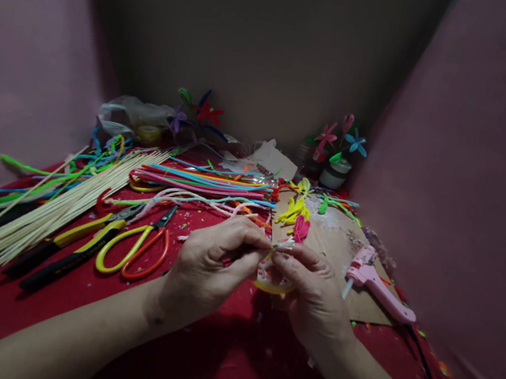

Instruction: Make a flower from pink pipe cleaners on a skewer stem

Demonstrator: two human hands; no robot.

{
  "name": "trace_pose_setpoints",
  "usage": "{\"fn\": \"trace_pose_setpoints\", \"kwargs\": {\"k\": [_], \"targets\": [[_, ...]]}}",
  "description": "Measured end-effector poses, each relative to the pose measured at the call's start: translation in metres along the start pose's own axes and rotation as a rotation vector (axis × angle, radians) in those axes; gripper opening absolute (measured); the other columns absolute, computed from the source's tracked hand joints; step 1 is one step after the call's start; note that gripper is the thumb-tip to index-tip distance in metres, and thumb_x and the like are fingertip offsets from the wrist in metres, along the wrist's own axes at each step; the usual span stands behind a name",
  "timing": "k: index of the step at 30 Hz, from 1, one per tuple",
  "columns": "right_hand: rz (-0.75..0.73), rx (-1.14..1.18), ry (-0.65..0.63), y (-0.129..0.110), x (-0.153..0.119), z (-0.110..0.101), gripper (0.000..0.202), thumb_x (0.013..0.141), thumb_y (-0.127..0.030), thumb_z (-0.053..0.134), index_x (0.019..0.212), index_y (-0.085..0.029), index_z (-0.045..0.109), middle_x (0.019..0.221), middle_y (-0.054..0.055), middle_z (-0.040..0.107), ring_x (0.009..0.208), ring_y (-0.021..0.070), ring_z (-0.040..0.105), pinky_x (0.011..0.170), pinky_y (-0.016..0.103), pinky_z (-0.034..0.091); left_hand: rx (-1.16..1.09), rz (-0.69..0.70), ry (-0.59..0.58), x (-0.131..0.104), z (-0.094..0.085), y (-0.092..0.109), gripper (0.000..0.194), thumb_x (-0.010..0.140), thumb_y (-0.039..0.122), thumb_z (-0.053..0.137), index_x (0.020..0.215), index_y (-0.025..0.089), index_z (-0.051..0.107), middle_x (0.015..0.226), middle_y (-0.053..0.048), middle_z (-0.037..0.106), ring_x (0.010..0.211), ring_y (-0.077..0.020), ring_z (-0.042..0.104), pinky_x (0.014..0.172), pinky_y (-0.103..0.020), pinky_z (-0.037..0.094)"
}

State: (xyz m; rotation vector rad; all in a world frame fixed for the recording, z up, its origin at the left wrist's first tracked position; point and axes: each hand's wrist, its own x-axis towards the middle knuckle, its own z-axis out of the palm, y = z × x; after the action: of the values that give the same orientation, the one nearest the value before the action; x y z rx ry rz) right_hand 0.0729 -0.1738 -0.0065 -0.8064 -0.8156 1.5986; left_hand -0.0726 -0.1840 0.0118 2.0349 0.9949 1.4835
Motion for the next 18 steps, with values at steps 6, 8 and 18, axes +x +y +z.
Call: {"fn": "trace_pose_setpoints", "kwargs": {"k": [6, 8, 18], "targets": [[-0.026, -0.087, 0.07, 0.004, -0.002, -0.001, 0.014, 0.059, -0.025, 0.075, 0.072, -0.02, 0.071, 0.059, -0.002, 0.063, 0.05, 0.0078, 0.049, 0.053, 0.022, 0.04, -0.134, -0.103, 0.094, 0.003, 0.001, -0.006, 0.01, 0.08, 0.009, 0.051, 0.081, 0.014, 0.059, 0.068, 0.0, 0.055, 0.049, -0.0057, 0.052, 0.045, -0.018, 0.045], [-0.034, -0.108, 0.06, 0.005, -0.001, -0.003, 0.014, 0.06, -0.026, 0.075, 0.072, -0.019, 0.071, 0.058, -0.002, 0.061, 0.05, 0.007, 0.047, 0.052, 0.021, 0.038, -0.103, -0.033, 0.063, 0.003, 0.002, -0.011, 0.01, 0.08, 0.009, 0.051, 0.081, 0.014, 0.059, 0.07, 0.0, 0.054, 0.053, -0.0063, 0.051, 0.048, -0.019, 0.046], [-0.028, -0.148, 0.049, 0.008, 0.001, -0.003, 0.013, 0.063, -0.027, 0.073, 0.071, -0.017, 0.07, 0.056, -0.003, 0.057, 0.048, 0.0048, 0.039, 0.05, 0.02, 0.03, 0.276, 0.241, -0.118, 0.0, 0.002, -0.019, 0.008, 0.083, 0.011, 0.047, 0.086, 0.013, 0.055, 0.081, -0.006, 0.054, 0.077, -0.0128, 0.053, 0.067, -0.025, 0.047]]}}
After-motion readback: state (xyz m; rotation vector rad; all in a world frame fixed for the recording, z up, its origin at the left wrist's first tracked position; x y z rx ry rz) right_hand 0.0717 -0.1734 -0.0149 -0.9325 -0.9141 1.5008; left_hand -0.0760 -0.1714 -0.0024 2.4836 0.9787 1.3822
